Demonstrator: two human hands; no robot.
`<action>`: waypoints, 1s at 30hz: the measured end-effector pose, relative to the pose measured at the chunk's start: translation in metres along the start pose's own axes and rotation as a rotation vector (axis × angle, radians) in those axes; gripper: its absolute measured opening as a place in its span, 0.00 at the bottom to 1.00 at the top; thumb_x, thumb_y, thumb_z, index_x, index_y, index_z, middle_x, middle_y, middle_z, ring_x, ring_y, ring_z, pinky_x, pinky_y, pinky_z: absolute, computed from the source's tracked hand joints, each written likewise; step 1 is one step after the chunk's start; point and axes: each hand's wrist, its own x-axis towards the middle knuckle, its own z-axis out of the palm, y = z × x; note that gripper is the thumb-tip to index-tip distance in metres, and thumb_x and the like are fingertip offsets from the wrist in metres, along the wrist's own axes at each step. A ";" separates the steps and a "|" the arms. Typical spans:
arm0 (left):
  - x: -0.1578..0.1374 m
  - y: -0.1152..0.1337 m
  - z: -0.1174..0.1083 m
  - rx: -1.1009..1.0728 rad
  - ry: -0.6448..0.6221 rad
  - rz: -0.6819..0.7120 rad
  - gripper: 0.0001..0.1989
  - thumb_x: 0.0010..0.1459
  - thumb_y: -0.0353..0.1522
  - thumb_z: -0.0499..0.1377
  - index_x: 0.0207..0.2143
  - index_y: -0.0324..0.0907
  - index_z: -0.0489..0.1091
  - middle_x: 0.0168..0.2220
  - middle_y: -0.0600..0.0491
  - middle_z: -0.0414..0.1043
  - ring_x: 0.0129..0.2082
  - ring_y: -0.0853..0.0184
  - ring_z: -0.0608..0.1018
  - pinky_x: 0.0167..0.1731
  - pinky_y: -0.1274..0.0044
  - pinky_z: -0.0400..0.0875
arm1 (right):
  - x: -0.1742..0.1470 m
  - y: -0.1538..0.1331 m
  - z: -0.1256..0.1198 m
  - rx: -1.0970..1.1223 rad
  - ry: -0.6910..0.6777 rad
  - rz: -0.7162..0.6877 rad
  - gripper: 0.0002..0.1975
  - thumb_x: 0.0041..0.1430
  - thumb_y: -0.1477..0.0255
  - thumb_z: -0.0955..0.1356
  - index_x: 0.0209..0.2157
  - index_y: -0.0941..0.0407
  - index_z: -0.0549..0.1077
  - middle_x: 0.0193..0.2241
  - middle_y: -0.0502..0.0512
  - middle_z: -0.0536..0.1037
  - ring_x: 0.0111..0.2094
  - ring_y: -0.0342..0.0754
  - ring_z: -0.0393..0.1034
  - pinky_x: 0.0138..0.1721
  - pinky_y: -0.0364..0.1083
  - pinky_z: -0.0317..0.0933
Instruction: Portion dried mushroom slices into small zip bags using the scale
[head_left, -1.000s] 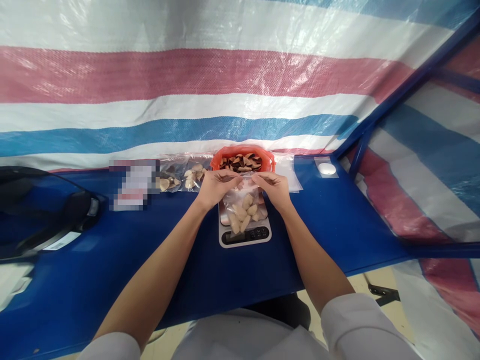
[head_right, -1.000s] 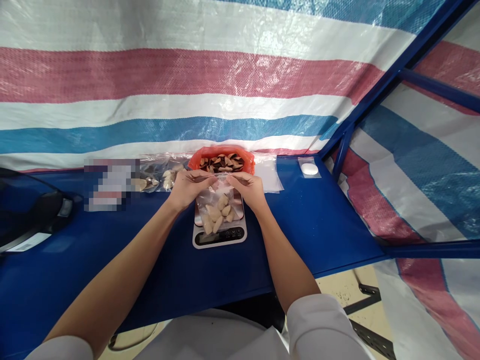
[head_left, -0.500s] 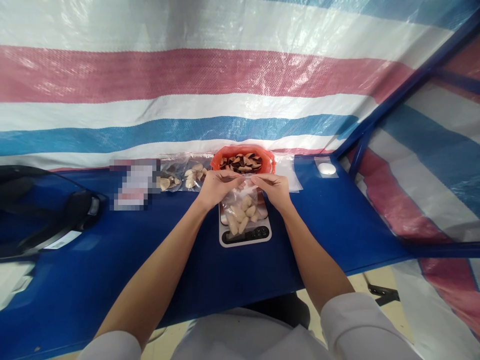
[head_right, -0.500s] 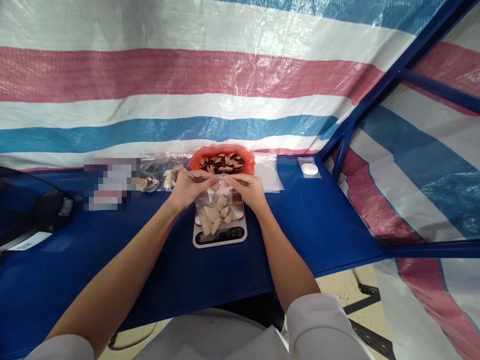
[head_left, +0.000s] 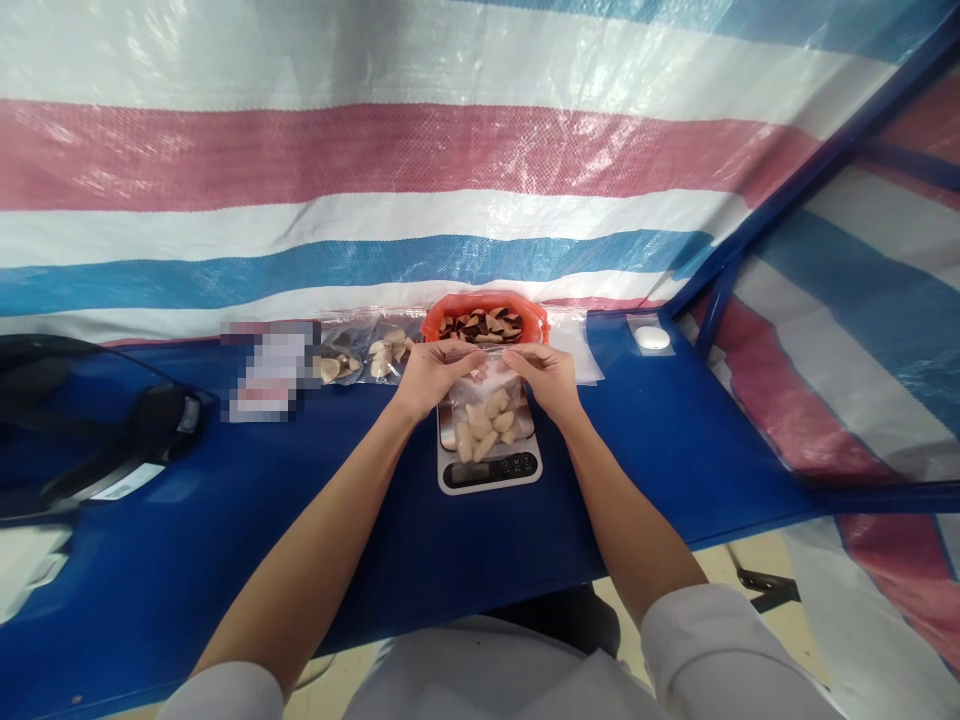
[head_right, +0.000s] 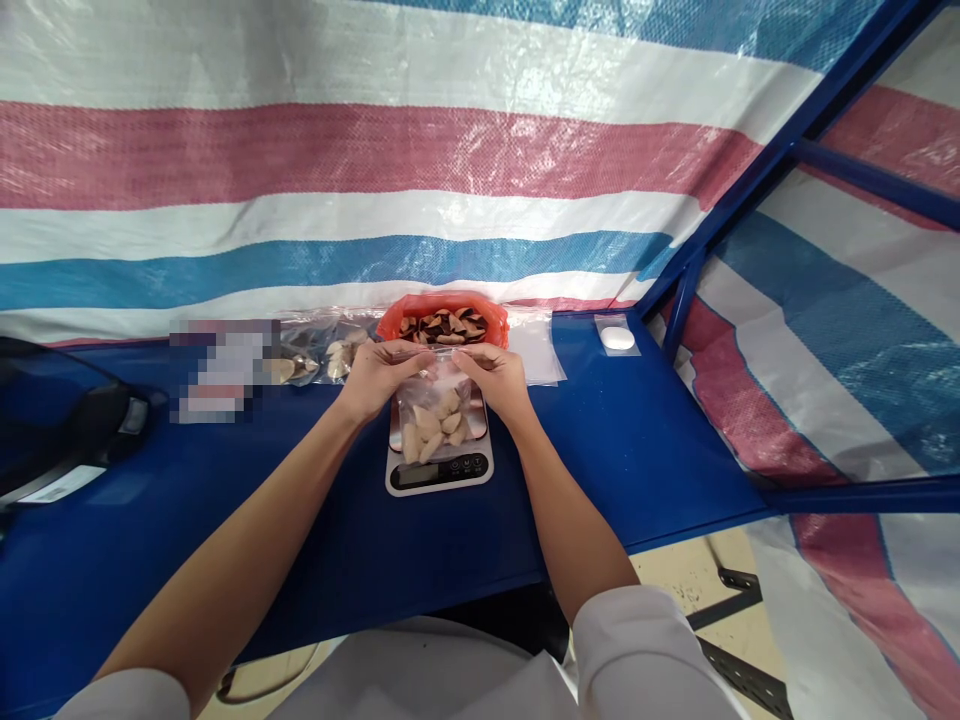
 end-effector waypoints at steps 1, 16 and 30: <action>0.000 0.000 -0.001 0.000 0.003 -0.005 0.21 0.45 0.46 0.73 0.32 0.37 0.81 0.28 0.48 0.81 0.26 0.64 0.81 0.29 0.75 0.76 | 0.000 0.000 -0.001 -0.002 0.005 -0.004 0.19 0.43 0.53 0.77 0.29 0.54 0.80 0.26 0.53 0.83 0.30 0.50 0.79 0.34 0.49 0.74; -0.001 0.005 0.000 -0.015 -0.044 -0.001 0.21 0.44 0.46 0.74 0.30 0.37 0.82 0.23 0.50 0.79 0.22 0.65 0.79 0.28 0.73 0.77 | -0.004 -0.004 0.001 -0.008 -0.044 -0.007 0.19 0.47 0.52 0.76 0.30 0.54 0.81 0.26 0.51 0.83 0.29 0.49 0.78 0.28 0.47 0.74; 0.002 0.004 -0.010 -0.038 0.018 -0.007 0.19 0.44 0.46 0.74 0.30 0.39 0.83 0.26 0.50 0.80 0.23 0.67 0.79 0.26 0.76 0.76 | 0.001 -0.001 -0.007 0.052 -0.064 0.009 0.16 0.49 0.56 0.77 0.33 0.52 0.83 0.29 0.52 0.85 0.34 0.51 0.80 0.37 0.49 0.74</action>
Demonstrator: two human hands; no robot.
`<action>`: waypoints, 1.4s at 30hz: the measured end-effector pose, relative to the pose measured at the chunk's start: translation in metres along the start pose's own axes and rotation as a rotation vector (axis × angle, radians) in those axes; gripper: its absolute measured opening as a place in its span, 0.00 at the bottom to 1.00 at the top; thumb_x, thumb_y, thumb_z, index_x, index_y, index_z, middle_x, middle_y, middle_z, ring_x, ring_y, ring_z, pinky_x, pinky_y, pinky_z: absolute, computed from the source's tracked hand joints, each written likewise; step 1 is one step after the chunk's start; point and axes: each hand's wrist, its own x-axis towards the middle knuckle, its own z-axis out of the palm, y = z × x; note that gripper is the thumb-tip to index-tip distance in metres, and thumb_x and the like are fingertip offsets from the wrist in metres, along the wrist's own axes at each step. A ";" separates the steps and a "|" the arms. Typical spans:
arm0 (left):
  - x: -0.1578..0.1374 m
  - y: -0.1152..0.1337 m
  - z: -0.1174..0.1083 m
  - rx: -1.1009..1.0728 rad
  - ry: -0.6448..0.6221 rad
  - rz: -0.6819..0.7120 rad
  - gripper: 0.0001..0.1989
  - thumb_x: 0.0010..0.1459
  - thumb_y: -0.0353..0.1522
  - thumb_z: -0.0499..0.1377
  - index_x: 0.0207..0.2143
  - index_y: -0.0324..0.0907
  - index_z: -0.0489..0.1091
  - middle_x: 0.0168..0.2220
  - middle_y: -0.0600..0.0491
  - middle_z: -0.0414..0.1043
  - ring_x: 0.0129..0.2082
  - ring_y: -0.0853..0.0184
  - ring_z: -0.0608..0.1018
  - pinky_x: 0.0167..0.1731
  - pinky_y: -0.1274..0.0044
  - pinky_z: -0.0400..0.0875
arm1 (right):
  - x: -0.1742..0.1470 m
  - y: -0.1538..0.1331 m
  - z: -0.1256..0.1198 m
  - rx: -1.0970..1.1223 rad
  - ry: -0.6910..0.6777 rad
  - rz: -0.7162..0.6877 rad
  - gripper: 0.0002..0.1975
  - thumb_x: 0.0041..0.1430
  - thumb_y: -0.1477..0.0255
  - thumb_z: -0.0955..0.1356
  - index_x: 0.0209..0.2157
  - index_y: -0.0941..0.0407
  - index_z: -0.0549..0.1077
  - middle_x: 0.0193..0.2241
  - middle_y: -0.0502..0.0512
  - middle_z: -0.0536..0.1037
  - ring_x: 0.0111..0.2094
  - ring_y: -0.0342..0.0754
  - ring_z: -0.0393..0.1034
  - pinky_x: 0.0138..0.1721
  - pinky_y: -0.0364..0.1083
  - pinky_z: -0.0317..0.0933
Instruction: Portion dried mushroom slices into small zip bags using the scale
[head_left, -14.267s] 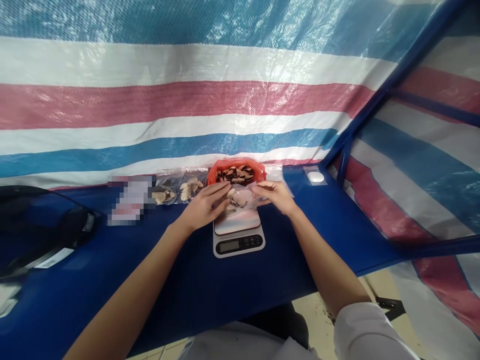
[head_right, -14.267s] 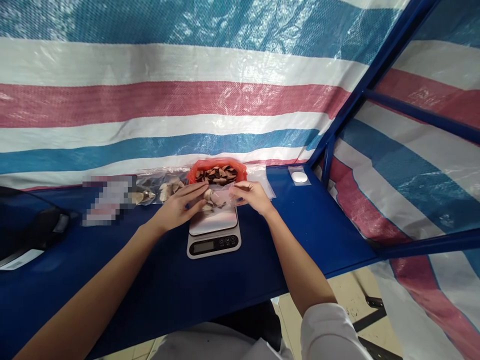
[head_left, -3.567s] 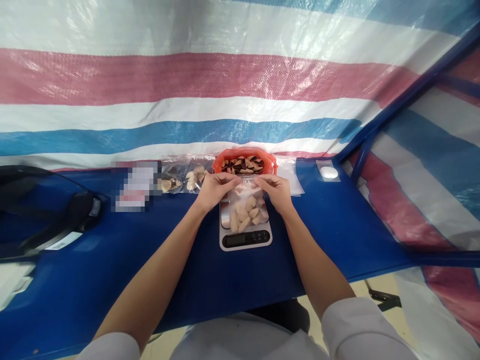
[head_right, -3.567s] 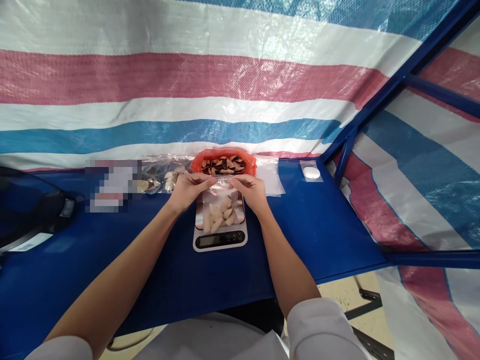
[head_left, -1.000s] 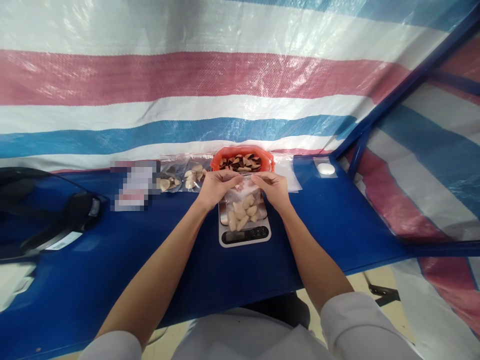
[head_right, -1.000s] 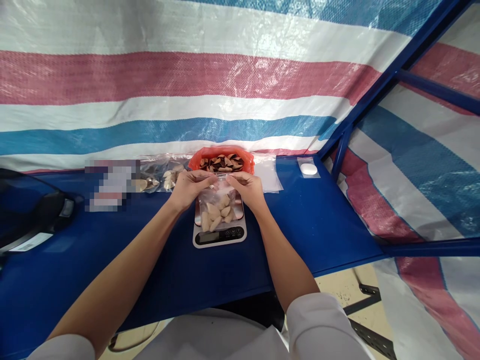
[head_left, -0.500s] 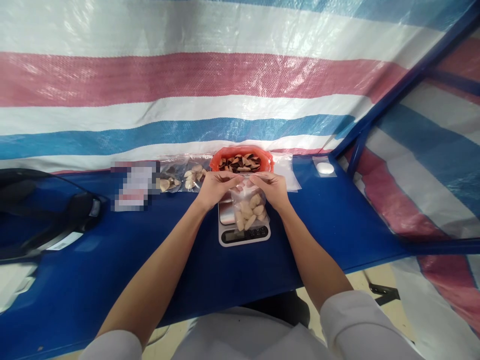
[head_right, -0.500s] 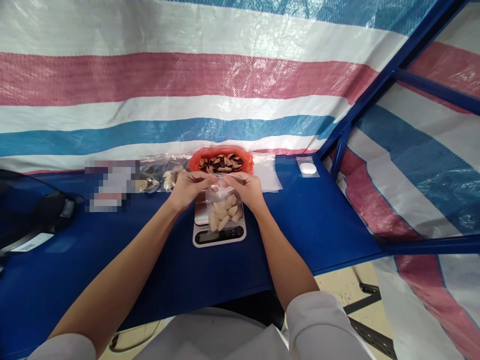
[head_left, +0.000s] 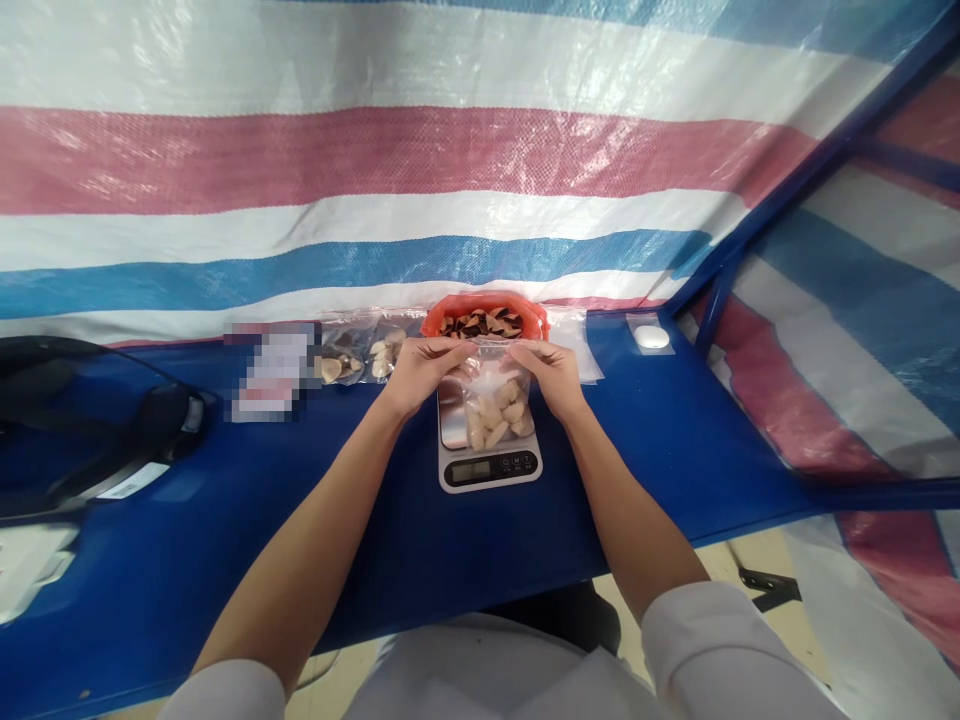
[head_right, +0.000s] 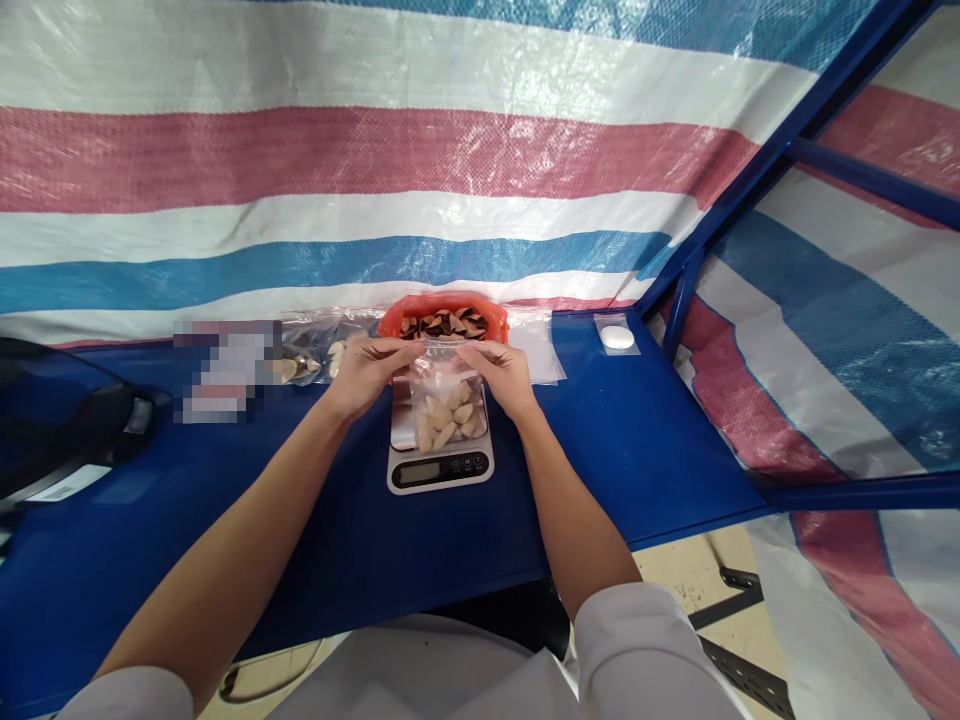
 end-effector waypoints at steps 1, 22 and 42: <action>0.001 -0.001 -0.001 0.002 0.007 -0.001 0.19 0.44 0.46 0.74 0.30 0.40 0.83 0.27 0.50 0.81 0.23 0.67 0.79 0.26 0.76 0.76 | 0.000 0.000 -0.001 -0.003 -0.006 0.008 0.16 0.50 0.55 0.76 0.33 0.52 0.83 0.29 0.52 0.85 0.34 0.51 0.80 0.37 0.49 0.74; -0.004 0.001 0.000 -0.064 -0.037 -0.091 0.21 0.45 0.48 0.73 0.30 0.40 0.81 0.24 0.54 0.77 0.21 0.69 0.77 0.27 0.77 0.76 | 0.000 -0.002 0.000 -0.006 0.041 0.077 0.21 0.48 0.51 0.76 0.33 0.53 0.83 0.30 0.53 0.84 0.32 0.51 0.80 0.30 0.47 0.74; -0.032 0.013 -0.093 0.659 0.482 0.279 0.21 0.61 0.46 0.57 0.44 0.40 0.78 0.42 0.45 0.81 0.35 0.61 0.82 0.38 0.70 0.77 | 0.031 -0.003 0.085 -0.181 -0.253 -0.053 0.12 0.57 0.66 0.72 0.41 0.55 0.80 0.41 0.55 0.84 0.44 0.52 0.80 0.45 0.51 0.75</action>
